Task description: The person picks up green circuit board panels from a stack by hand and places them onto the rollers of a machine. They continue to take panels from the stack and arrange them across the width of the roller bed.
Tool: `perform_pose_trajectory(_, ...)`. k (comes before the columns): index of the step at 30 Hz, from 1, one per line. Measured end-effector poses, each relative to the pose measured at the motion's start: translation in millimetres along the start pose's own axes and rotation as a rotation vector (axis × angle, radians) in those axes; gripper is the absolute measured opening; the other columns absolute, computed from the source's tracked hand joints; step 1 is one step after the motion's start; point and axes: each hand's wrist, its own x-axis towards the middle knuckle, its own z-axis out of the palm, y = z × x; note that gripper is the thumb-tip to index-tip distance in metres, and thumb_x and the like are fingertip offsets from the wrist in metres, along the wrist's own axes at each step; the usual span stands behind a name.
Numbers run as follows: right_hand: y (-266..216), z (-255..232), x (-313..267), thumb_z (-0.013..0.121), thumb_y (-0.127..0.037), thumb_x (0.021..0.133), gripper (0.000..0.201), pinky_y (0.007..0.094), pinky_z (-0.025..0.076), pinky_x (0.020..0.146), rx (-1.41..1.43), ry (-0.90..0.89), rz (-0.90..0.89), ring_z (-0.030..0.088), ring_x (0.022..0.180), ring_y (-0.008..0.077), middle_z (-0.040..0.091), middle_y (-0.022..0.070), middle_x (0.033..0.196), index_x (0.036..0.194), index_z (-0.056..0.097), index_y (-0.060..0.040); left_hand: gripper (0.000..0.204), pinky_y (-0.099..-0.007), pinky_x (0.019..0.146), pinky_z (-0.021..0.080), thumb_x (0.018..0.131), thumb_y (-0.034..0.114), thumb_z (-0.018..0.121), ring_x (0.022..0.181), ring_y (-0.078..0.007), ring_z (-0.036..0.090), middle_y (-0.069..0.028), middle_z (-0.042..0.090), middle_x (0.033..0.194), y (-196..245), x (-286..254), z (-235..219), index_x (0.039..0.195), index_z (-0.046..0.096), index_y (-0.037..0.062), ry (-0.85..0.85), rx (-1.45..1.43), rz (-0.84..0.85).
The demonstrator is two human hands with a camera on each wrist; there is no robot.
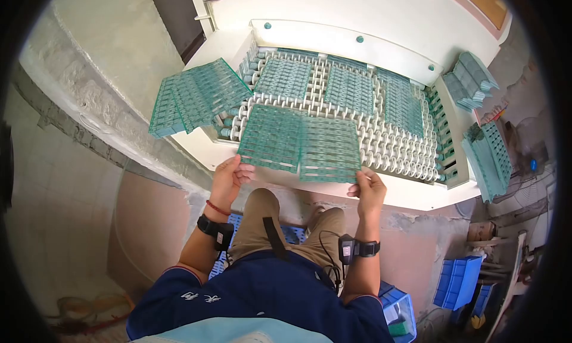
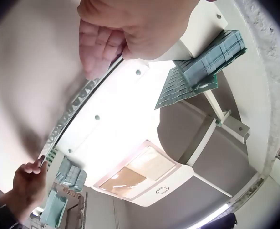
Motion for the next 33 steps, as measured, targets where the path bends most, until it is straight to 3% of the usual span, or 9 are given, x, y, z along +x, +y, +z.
perform_pose_trajectory(13, -15.9, -18.6, 7.3, 0.056, -0.016, 0.085, 0.028, 0.0226, 0.046, 0.040, -0.161, 0.174, -0.081, 0.055, 0.046, 0.0112, 0.060, 0.0094, 0.062, 0.101, 0.053, 0.0071, 0.033, -0.0256, 0.048, 0.048, 0.091, 0.029, 0.045, 0.057, -0.0189, 0.062, -0.0134, 0.064, 0.074, 12.6, 13.1, -1.3, 0.086, 0.058, -0.0005, 0.115, 0.089, -0.015)
perform_pose_trajectory(15, -24.1, -20.2, 2.7, 0.056, -0.018, 0.085, 0.027, 0.0226, 0.044, 0.041, -0.514, 0.302, -0.125, 0.055, 0.046, 0.0116, 0.062, 0.0107, 0.064, 0.102, 0.056, 0.0033, 0.035, -0.0251, 0.047, 0.047, 0.091, 0.031, 0.045, 0.057, -0.0179, 0.062, -0.0126, 0.064, 0.073, 12.8, 7.9, -4.4, 0.086, 0.058, -0.0005, 0.136, 0.106, 0.001)
perform_pose_trajectory(17, -21.4, -26.4, -1.1, 0.057, -0.019, 0.085, 0.023, 0.0216, 0.040, 0.043, -0.682, 0.388, -0.338, 0.053, 0.047, 0.0094, 0.062, 0.0094, 0.066, 0.096, 0.060, 0.0003, 0.036, -0.0242, 0.047, 0.047, 0.091, 0.033, 0.044, 0.056, -0.0166, 0.061, -0.0116, 0.064, 0.073, 10.5, 3.9, -9.9, 0.086, 0.059, 0.0002, 0.167, 0.142, 0.042)
perform_pose_trajectory(19, -29.2, -19.1, -7.1, 0.057, -0.019, 0.085, 0.020, 0.0201, 0.038, 0.042, -0.537, 0.372, -0.390, 0.049, 0.047, 0.0067, 0.061, 0.0067, 0.066, 0.090, 0.060, -0.0002, 0.036, -0.0235, 0.048, 0.046, 0.090, 0.034, 0.046, 0.056, -0.0160, 0.061, -0.0110, 0.064, 0.072, 5.7, 0.7, -17.4, 0.086, 0.059, 0.0005, 0.179, 0.130, 0.057)
perform_pose_trajectory(21, -42.2, -1.5, -16.8, 0.055, -0.017, 0.086, 0.018, 0.0181, 0.037, 0.043, -0.426, 0.266, -0.386, 0.046, 0.047, 0.0049, 0.059, 0.0045, 0.065, 0.086, 0.059, -0.0004, 0.037, -0.0229, 0.048, 0.045, 0.089, 0.036, 0.047, 0.055, -0.0154, 0.060, -0.0105, 0.063, 0.072, 2.4, -2.1, -20.9, 0.086, 0.059, 0.0008, 0.179, 0.121, 0.068)
perform_pose_trajectory(23, -51.7, 23.4, -25.1, 0.055, -0.016, 0.087, 0.016, 0.0169, 0.037, 0.044, -0.205, -0.018, -0.391, 0.046, 0.047, 0.0048, 0.058, 0.0043, 0.065, 0.085, 0.058, -0.0002, 0.035, -0.0228, 0.048, 0.045, 0.089, 0.035, 0.049, 0.054, -0.0145, 0.059, -0.0095, 0.063, 0.070, 0.5, -4.7, -21.6, 0.085, 0.059, 0.0013, 0.204, 0.128, 0.067)
perform_pose_trajectory(24, -48.9, 21.8, -22.6, 0.056, -0.015, 0.086, 0.016, 0.0176, 0.039, 0.045, -0.230, -0.043, -0.398, 0.047, 0.049, 0.0056, 0.058, 0.0043, 0.066, 0.089, 0.058, 0.0000, 0.035, -0.0228, 0.048, 0.045, 0.089, 0.035, 0.049, 0.054, -0.0145, 0.059, -0.0095, 0.063, 0.070, -0.4, -5.7, -22.7, 0.085, 0.059, 0.0013, 0.207, 0.124, 0.072)
perform_pose_trajectory(28, -64.9, 96.1, -13.9, 0.058, -0.017, 0.084, 0.023, 0.0203, 0.043, 0.050, -0.162, -0.492, -0.321, 0.051, 0.057, 0.0077, 0.059, 0.0053, 0.076, 0.100, 0.057, 0.0005, 0.032, -0.0227, 0.048, 0.045, 0.089, 0.032, 0.049, 0.053, -0.0138, 0.058, -0.0086, 0.062, 0.068, 2.0, -15.0, -23.0, 0.084, 0.059, 0.0024, 0.191, 0.162, 0.136)
perform_pose_trajectory(33, -84.4, 185.1, 15.2, 0.059, -0.030, 0.084, 0.038, 0.0213, 0.046, 0.054, -0.034, -0.585, -0.046, 0.052, 0.060, 0.0099, 0.058, 0.0062, 0.086, 0.105, 0.055, 0.0015, 0.023, -0.0222, 0.058, 0.046, 0.090, 0.022, 0.047, 0.066, -0.0127, 0.059, -0.0095, 0.063, 0.079, 17.2, -30.0, -29.2, 0.091, 0.057, 0.0015, 0.270, 0.315, 0.341)
